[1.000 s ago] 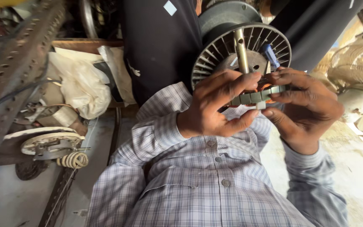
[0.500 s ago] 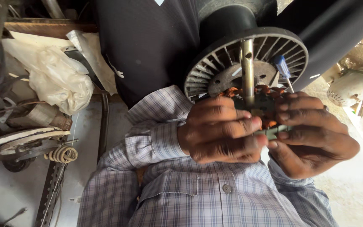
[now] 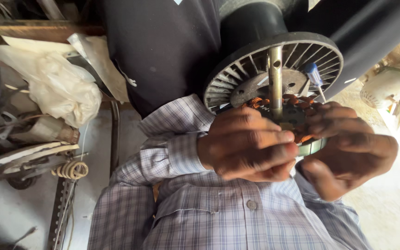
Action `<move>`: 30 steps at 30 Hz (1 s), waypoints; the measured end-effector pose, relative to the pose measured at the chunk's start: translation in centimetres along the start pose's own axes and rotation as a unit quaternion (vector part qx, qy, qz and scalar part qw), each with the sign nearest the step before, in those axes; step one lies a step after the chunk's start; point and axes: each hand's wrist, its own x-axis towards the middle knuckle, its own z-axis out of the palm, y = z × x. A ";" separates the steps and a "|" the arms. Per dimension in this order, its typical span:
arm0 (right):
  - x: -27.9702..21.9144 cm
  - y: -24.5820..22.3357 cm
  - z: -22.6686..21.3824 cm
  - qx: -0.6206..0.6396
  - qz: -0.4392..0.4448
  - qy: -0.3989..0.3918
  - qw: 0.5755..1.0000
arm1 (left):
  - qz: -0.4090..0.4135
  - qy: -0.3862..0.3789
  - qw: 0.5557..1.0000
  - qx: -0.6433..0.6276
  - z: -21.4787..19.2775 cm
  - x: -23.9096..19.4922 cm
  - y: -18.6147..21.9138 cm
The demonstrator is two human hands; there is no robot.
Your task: The person manipulates the copper coils of a fan stator by hand, threading wires and using a pair of scissors to cut small pieces of tape or insulation while sitting on the floor.
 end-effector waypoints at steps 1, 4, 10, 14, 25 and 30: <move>-0.3 0.0 0.1 0.031 0.018 0.037 0.999 | -0.003 -0.033 0.999 -0.021 -1.1 0.1 -0.2; -2.6 0.9 -0.1 0.048 0.020 0.120 0.991 | -0.013 -0.042 0.994 -0.098 -4.3 -0.7 -1.6; -8.3 2.9 -1.2 -0.009 -0.016 0.201 0.979 | -0.050 -0.116 0.956 0.266 -8.7 -4.6 -0.2; -11.4 2.0 -0.9 0.000 0.014 0.187 0.982 | -0.014 -0.202 0.921 0.334 -8.4 -6.8 0.7; -11.7 -3.2 2.1 0.026 -0.015 0.154 0.988 | -0.007 -0.164 0.907 0.388 -6.3 -8.9 1.4; -11.4 -4.3 2.4 0.022 0.007 0.136 0.990 | 0.010 -0.137 0.911 0.390 -5.4 -8.4 0.8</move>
